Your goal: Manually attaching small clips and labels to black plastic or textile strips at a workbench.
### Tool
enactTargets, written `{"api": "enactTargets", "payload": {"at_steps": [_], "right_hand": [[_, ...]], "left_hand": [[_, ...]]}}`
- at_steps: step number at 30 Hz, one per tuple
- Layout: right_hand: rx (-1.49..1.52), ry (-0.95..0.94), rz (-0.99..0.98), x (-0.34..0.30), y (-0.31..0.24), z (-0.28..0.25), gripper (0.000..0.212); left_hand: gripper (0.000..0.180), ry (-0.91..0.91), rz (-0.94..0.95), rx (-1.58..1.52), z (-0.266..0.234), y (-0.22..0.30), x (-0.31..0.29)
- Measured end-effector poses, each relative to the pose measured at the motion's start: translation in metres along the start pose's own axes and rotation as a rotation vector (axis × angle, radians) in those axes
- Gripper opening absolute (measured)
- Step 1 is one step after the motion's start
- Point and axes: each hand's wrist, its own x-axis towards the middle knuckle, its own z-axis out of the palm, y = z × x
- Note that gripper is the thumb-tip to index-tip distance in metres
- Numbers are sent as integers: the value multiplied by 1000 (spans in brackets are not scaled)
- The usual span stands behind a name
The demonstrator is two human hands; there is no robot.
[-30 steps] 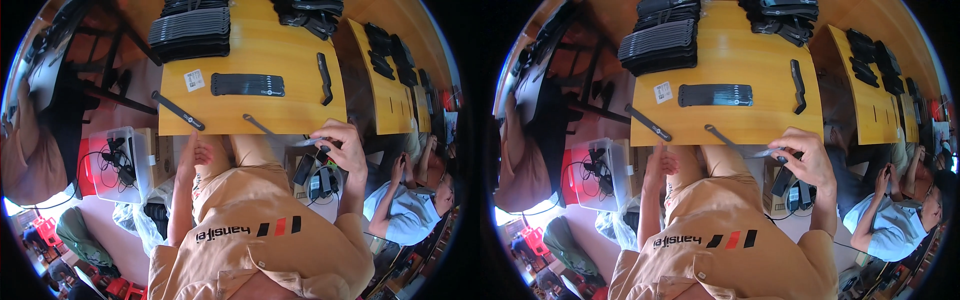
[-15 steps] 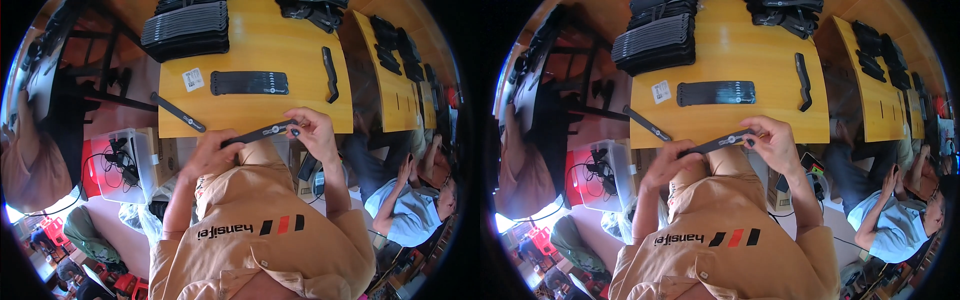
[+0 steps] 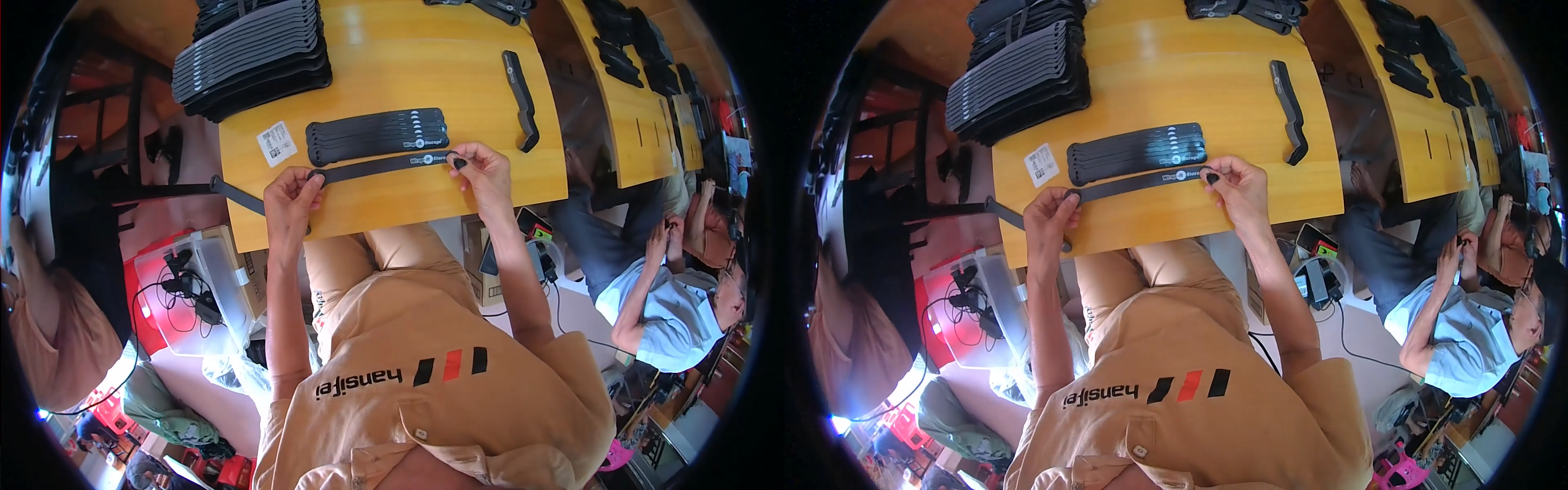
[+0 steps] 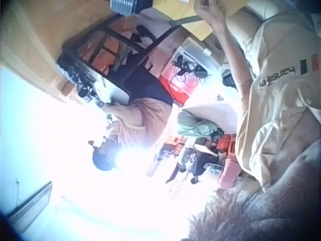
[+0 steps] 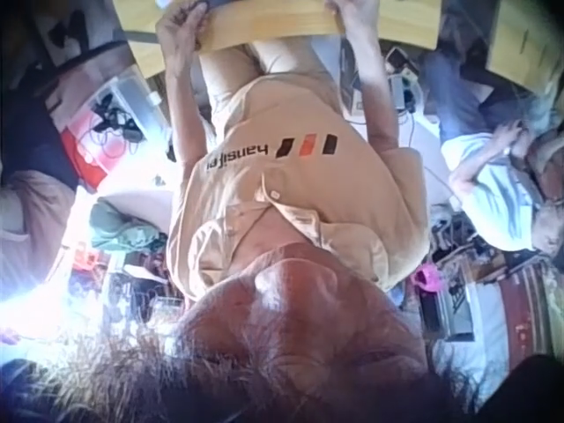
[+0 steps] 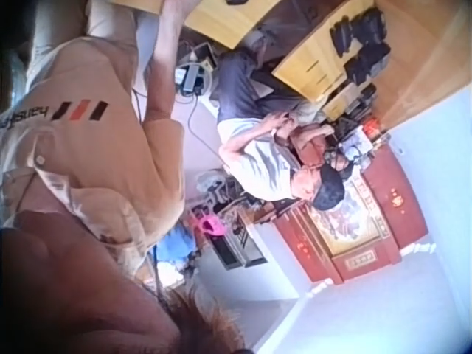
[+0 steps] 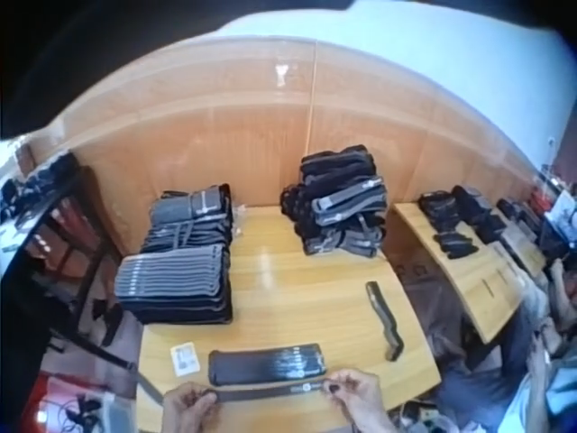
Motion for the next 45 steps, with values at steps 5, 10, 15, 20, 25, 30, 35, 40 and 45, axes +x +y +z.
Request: {"api": "enactTargets", "payload": {"at_steps": [5, 10, 15, 20, 25, 30, 35, 40, 45], "right_hand": [[-96, 37, -72, 10, 8, 5, 7], [-87, 88, -176, 19, 24, 6, 9], [-116, 114, -105, 18, 21, 7, 10], [-110, 137, -105, 15, 20, 10, 9], [-122, 169, -130, 15, 21, 12, 9], [-128, 199, -125, 15, 17, 15, 8], [-123, 199, -139, 16, 22, 14, 7], [-104, 209, -89, 13, 16, 16, 8], [-134, 183, -112, 14, 21, 15, 11]], "left_hand": [[9, 53, 20, 13, 5, -7, 11], [11, 124, 30, 102, 6, -12, 17], [12, 161, 11, 108, 9, -10, 17], [12, 164, 3, 98, 10, -9, 17], [12, 167, 2, 120, 11, -9, 18], [12, 158, 10, 114, 11, -9, 18], [12, 173, 12, 94, 12, -10, 19], [11, 173, 24, 90, 13, -11, 19], [11, 206, 11, 162, 14, -8, 18]]}}
